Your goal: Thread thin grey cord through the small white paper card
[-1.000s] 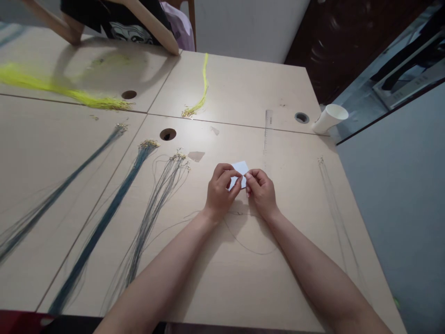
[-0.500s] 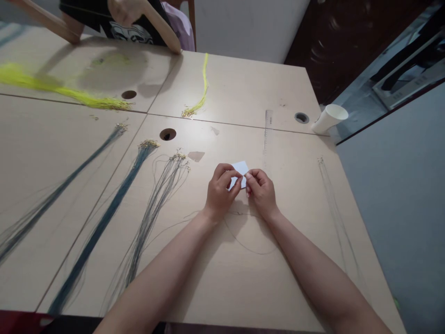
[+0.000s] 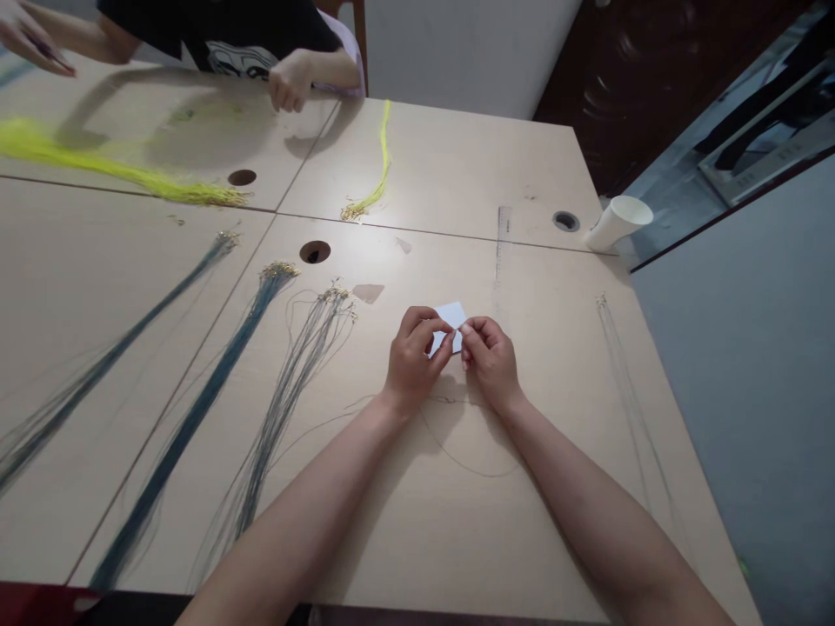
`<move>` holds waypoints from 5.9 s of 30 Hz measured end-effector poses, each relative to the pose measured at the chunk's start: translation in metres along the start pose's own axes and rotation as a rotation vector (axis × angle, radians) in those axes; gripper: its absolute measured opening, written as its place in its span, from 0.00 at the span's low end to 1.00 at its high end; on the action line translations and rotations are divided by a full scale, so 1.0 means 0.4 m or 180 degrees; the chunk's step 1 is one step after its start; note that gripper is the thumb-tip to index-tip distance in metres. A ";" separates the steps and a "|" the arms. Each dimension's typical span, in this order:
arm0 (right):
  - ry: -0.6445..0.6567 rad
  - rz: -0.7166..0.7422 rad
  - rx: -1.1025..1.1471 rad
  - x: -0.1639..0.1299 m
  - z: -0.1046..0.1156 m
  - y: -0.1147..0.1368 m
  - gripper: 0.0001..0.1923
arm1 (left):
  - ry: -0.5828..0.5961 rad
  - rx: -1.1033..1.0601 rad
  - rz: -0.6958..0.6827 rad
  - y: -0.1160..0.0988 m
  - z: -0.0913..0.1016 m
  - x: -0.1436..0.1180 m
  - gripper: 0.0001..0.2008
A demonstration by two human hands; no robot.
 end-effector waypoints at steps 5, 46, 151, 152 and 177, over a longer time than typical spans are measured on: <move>0.0009 -0.0016 0.0026 0.001 -0.001 -0.003 0.08 | -0.0013 0.0006 0.0005 -0.001 0.002 0.001 0.03; 0.0044 0.0044 -0.0016 -0.001 -0.003 0.000 0.07 | -0.0007 0.0110 -0.0117 -0.005 -0.002 0.002 0.03; 0.0075 0.0028 -0.0006 -0.002 -0.003 -0.002 0.08 | 0.0033 -0.0008 0.0061 0.001 -0.002 0.001 0.01; 0.0073 0.0031 -0.0011 -0.002 -0.003 -0.001 0.08 | 0.0032 -0.0005 0.0065 0.001 -0.002 0.001 0.01; 0.0044 0.0051 -0.0065 0.000 -0.001 -0.004 0.08 | -0.0034 0.0008 0.0053 -0.001 0.002 0.003 0.02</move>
Point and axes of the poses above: each hand's wrist, its own x-axis towards the middle knuckle, its own z-axis out of the back of the hand, y = z × x, the point moved 7 cm from there along x, towards the middle knuckle, and after that the axes turned 6 degrees about -x, right-handed, at the moved point
